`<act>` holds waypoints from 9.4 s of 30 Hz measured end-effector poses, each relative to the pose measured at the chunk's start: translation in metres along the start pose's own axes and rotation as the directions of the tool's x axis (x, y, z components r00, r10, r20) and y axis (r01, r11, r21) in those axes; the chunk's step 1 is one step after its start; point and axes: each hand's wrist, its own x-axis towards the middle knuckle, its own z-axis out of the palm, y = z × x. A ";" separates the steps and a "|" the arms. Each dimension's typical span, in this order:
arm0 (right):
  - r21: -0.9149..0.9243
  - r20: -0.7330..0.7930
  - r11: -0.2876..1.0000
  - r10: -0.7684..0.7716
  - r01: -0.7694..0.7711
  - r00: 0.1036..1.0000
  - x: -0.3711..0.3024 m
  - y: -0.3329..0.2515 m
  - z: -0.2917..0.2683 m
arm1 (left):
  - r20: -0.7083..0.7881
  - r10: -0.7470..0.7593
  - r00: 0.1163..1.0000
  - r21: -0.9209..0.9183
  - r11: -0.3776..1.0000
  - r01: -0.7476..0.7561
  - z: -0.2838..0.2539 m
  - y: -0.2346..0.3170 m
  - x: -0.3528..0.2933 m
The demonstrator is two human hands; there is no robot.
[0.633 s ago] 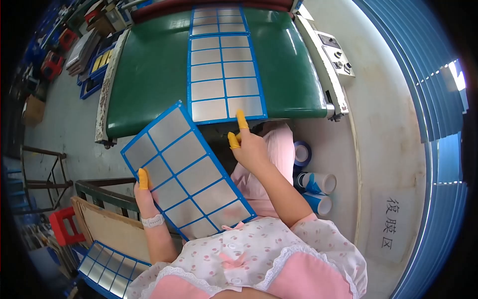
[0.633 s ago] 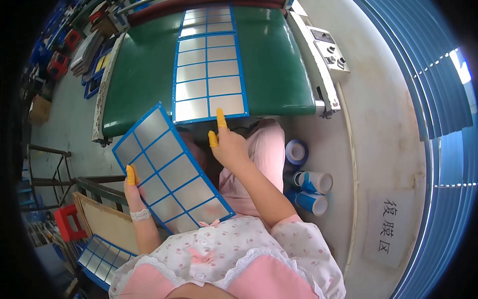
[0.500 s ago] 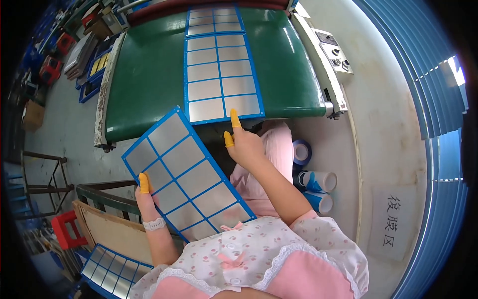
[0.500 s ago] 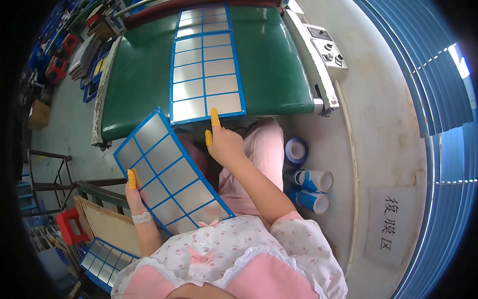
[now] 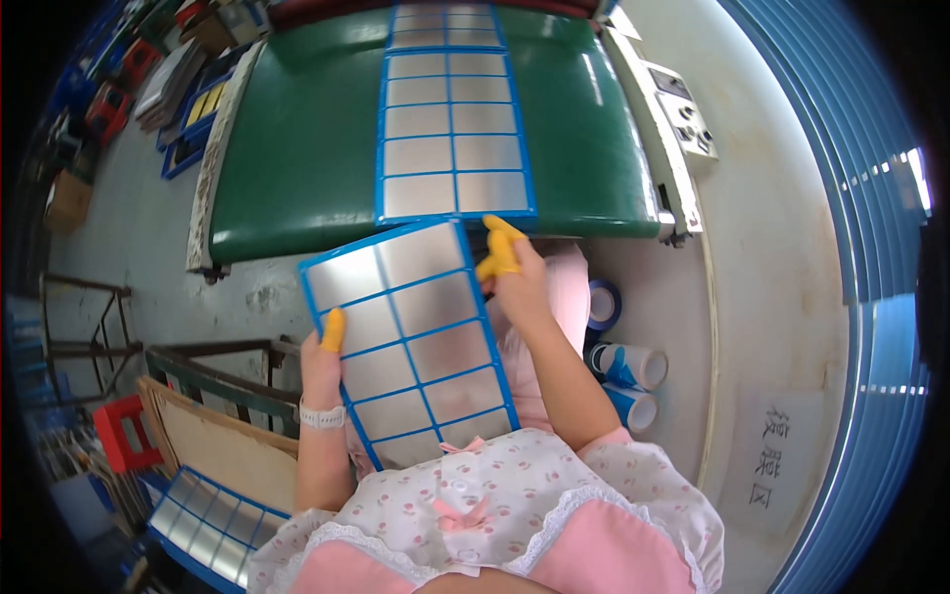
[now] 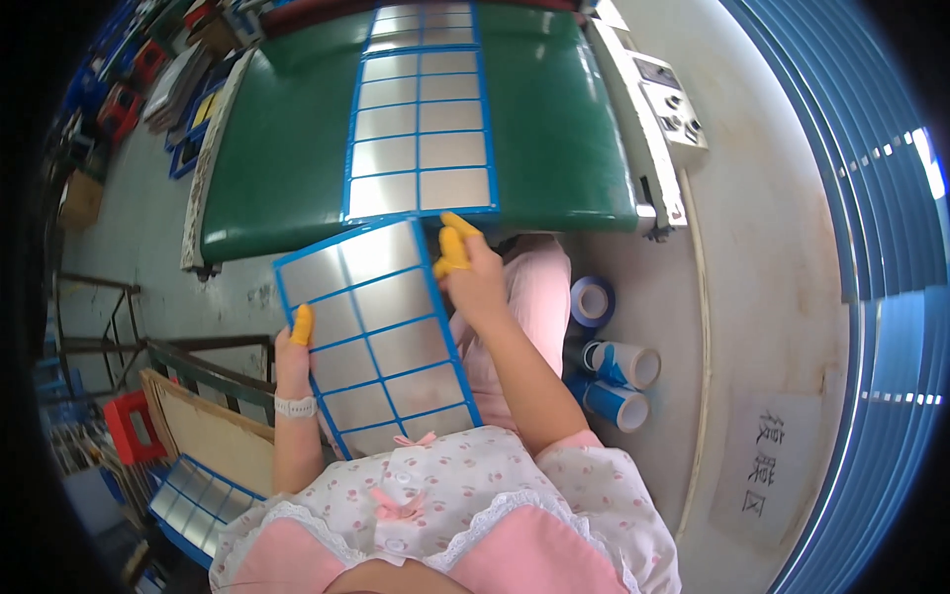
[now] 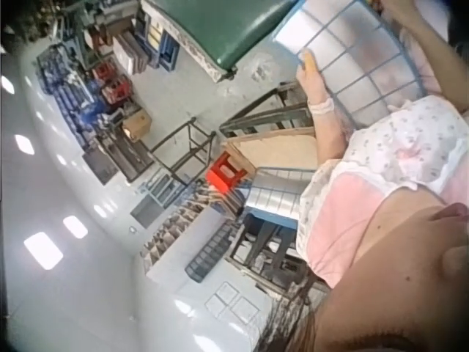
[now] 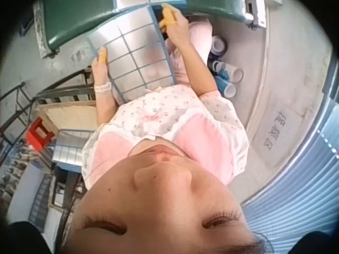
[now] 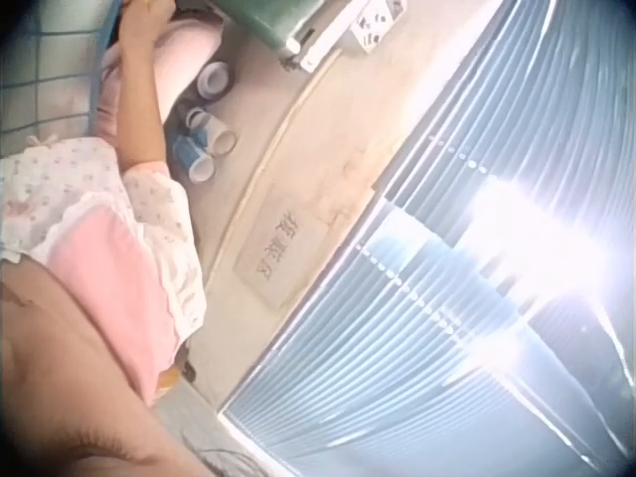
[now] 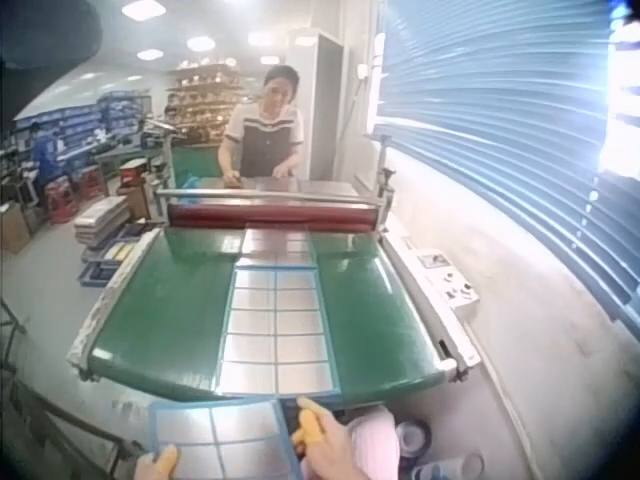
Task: The person sorts rectangular filters by hand, then places them onto a moving conveyor belt.
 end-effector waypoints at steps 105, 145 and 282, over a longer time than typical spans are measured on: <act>0.101 -0.076 0.952 0.299 -0.291 0.951 -0.044 0.050 -0.053 | -0.869 0.481 0.111 0.251 0.238 0.938 -0.355 0.036 -0.133; 0.142 -0.127 0.979 0.162 -0.144 0.979 0.004 0.030 -0.040 | -0.640 0.510 0.574 0.485 -0.311 0.817 -0.428 0.052 -0.197; -0.008 -0.093 0.935 0.352 -0.354 0.932 -0.106 0.059 -0.068 | 0.287 -0.144 0.947 0.146 0.984 0.105 0.076 0.027 0.044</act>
